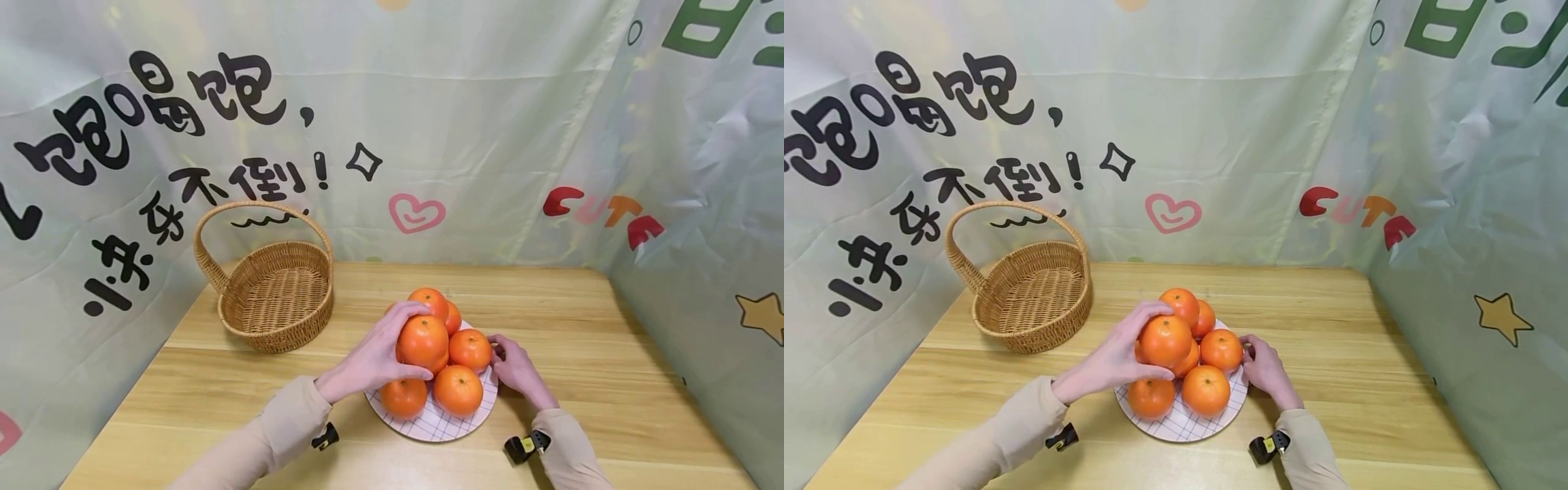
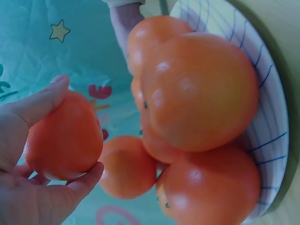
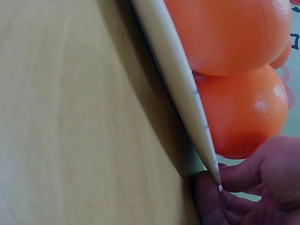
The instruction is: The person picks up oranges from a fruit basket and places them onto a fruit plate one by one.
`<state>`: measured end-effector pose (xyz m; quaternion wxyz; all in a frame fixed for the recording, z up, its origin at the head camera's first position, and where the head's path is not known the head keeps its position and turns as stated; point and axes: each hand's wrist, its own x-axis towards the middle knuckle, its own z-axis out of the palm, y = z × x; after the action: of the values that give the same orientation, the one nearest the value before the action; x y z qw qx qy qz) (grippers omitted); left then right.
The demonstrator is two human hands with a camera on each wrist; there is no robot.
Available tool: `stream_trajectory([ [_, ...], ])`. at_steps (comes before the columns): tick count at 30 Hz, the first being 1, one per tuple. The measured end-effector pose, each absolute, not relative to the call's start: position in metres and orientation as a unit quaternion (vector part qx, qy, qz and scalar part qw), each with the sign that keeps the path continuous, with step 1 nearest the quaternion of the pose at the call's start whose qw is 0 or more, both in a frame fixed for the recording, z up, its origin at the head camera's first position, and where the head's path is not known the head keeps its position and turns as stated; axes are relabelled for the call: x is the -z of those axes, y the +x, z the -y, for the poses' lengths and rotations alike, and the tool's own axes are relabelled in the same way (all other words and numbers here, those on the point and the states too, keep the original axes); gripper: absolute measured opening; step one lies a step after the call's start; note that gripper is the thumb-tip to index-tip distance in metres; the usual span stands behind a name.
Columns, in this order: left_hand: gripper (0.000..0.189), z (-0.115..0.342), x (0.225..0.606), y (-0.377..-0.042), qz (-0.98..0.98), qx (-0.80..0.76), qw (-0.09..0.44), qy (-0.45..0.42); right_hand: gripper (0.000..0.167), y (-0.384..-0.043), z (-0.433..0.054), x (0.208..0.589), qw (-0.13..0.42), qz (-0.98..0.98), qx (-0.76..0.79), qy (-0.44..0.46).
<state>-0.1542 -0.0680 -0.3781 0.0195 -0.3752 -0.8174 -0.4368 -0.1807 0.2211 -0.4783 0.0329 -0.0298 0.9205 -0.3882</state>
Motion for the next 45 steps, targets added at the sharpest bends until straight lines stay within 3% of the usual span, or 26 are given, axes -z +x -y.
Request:
stream_trajectory([
  [14,0.090,0.058,0.396,-0.155,0.825,0.414,0.039,-0.384,0.033,-0.180,-0.221,0.479,0.026,-0.920,0.390,-0.031],
  [45,0.080,0.047,0.412,-0.158,0.831,0.397,0.042,-0.388,0.033,-0.181,-0.221,0.479,0.026,-0.919,0.392,-0.036],
])
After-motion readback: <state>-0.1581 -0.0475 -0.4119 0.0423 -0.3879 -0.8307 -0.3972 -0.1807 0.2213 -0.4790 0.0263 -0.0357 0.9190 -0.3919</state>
